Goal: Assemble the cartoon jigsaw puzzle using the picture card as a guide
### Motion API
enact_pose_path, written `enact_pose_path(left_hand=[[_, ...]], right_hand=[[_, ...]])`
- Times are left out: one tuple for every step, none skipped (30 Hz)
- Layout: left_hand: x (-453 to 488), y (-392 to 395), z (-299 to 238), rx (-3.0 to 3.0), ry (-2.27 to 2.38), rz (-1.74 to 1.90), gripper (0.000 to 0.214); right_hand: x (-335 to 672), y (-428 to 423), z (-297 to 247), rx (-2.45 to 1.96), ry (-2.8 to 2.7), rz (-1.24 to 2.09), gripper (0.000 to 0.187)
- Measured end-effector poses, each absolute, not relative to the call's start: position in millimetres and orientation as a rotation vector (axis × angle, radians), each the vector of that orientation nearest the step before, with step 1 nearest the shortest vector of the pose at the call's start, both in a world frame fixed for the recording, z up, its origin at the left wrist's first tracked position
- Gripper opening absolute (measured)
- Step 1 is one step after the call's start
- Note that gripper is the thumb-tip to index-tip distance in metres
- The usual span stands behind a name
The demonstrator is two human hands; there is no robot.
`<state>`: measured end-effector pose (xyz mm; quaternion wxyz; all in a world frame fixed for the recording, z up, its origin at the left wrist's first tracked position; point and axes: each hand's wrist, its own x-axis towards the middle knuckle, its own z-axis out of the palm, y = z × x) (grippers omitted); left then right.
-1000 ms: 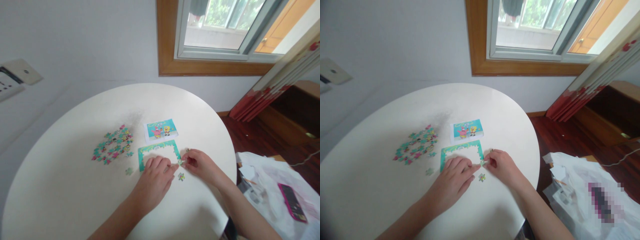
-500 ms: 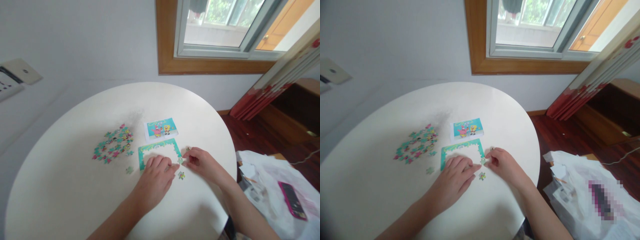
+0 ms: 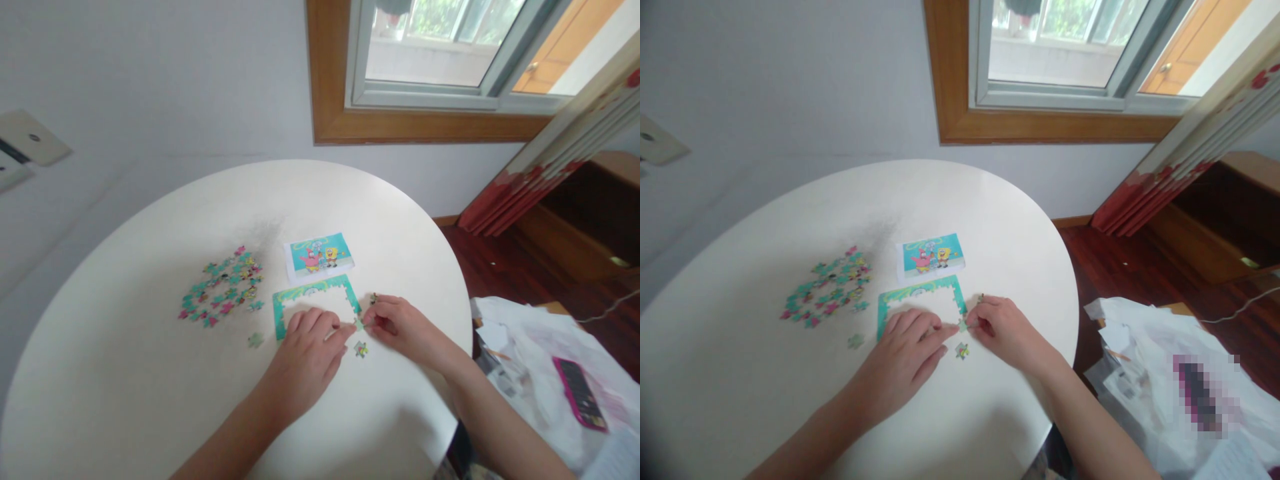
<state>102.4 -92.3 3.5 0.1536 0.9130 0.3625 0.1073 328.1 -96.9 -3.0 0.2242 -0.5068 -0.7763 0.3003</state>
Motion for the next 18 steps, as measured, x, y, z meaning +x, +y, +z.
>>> enact_pose_path(left_hand=[[102.7,-91.9,3.6,2.615,1.054,0.31,0.033],[103.1,-91.7,3.6,2.611,1.07,0.311,0.033],[103.5,-91.7,3.7,2.608,1.083,0.311,0.033],[103.9,-91.8,3.7,2.604,1.093,0.307,0.032],[104.2,-92.1,3.6,2.601,1.095,0.303,0.032],[104.5,-92.5,3.5,2.6,1.089,0.298,0.032],[104.6,-93.0,3.4,2.6,1.077,0.292,0.032],[104.8,-93.5,3.3,2.6,1.065,0.288,0.031],[104.8,-93.9,3.2,2.6,1.053,0.287,0.031],[104.9,-94.2,3.2,2.601,1.045,0.289,0.031],[104.9,-94.4,3.4,2.602,1.039,0.292,0.031],[104.8,-94.5,3.6,2.602,1.035,0.296,0.031],[104.7,-94.5,3.9,2.603,1.031,0.302,0.032],[104.5,-94.4,4.2,2.604,1.03,0.308,0.031],[104.3,-94.3,4.5,2.607,1.027,0.314,0.031],[104.1,-94.0,4.7,2.611,1.027,0.32,0.03],[104.0,-93.7,4.7,2.615,1.029,0.327,0.03],[103.9,-93.3,4.6,2.62,1.034,0.335,0.029]], right_hand=[[328.9,-96.5,-2.1,-1.381,-2.165,0.821,0.011],[329.6,-95.7,-1.2,-1.364,-2.186,0.813,0.011],[330.4,-94.8,-0.4,-1.348,-2.209,0.805,0.011],[331.2,-93.8,0.2,-1.331,-2.233,0.794,0.01],[331.9,-92.6,0.4,-1.313,-2.254,0.78,0.01],[332.5,-91.3,0.4,-1.296,-2.274,0.767,0.01],[333.0,-90.2,0.1,-1.283,-2.289,0.757,0.01],[333.4,-89.2,-0.3,-1.272,-2.3,0.751,0.011],[333.6,-88.5,-0.7,-1.269,-2.305,0.747,0.012],[333.7,-88.1,-0.8,-1.275,-2.303,0.746,0.014],[333.8,-88.1,-0.7,-1.293,-2.293,0.745,0.015],[333.9,-88.5,-0.1,-1.319,-2.278,0.745,0.016],[334.0,-89.3,0.7,-1.348,-2.262,0.744,0.017],[334.1,-90.3,1.8,-1.374,-2.25,0.746,0.016],[334.1,-91.6,2.8,-1.391,-2.245,0.747,0.015],[334.0,-93.0,3.6,-1.4,-2.247,0.745,0.014],[333.8,-94.5,4.0,-1.405,-2.253,0.738,0.015],[333.2,-95.9,4.0,-1.409,-2.259,0.723,0.016]])
